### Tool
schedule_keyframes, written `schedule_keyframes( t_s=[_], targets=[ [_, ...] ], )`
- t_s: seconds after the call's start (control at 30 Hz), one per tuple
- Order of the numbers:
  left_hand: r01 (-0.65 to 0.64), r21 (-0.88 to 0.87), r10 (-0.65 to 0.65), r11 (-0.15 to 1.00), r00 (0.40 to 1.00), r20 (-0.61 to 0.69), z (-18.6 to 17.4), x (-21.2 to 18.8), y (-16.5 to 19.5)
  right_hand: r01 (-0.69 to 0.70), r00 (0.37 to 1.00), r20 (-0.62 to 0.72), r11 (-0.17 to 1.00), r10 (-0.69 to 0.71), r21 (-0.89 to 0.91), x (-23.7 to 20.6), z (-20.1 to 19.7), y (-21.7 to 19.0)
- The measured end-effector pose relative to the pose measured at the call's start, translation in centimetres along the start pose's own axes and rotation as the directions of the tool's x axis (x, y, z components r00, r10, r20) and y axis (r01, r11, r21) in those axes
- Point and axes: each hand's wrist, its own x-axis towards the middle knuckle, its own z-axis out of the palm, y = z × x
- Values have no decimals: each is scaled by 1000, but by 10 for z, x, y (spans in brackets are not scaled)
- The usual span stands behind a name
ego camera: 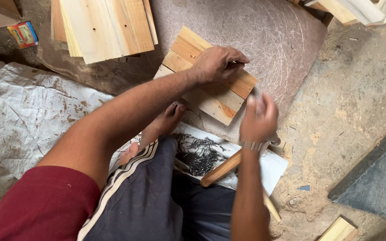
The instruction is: The person assembles small wooden frames by nailing wooden planks together using a hammer. They pick up nails, position the planks, and hammer the nails into the wood to secure the structure.
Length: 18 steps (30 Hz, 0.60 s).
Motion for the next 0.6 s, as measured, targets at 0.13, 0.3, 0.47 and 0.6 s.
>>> schedule_keyframes(
  t_s=[0.13,0.3,0.47,0.6],
  targets=[
    [131,59,-136,990,985,102,0,2,3,-160,971,-198,980,134,-121,-109,-35,23],
    [46,82,-50,996,997,57,0,1,6,-504,851,101,748,515,431,-192,-36,52],
    [102,98,-110,990,990,85,2,1,9,-721,650,528,224,546,656,-197,-53,52],
    [120,112,-133,986,985,114,0,1,12,-688,662,615,22,429,725,-190,-77,34]
  ],
)
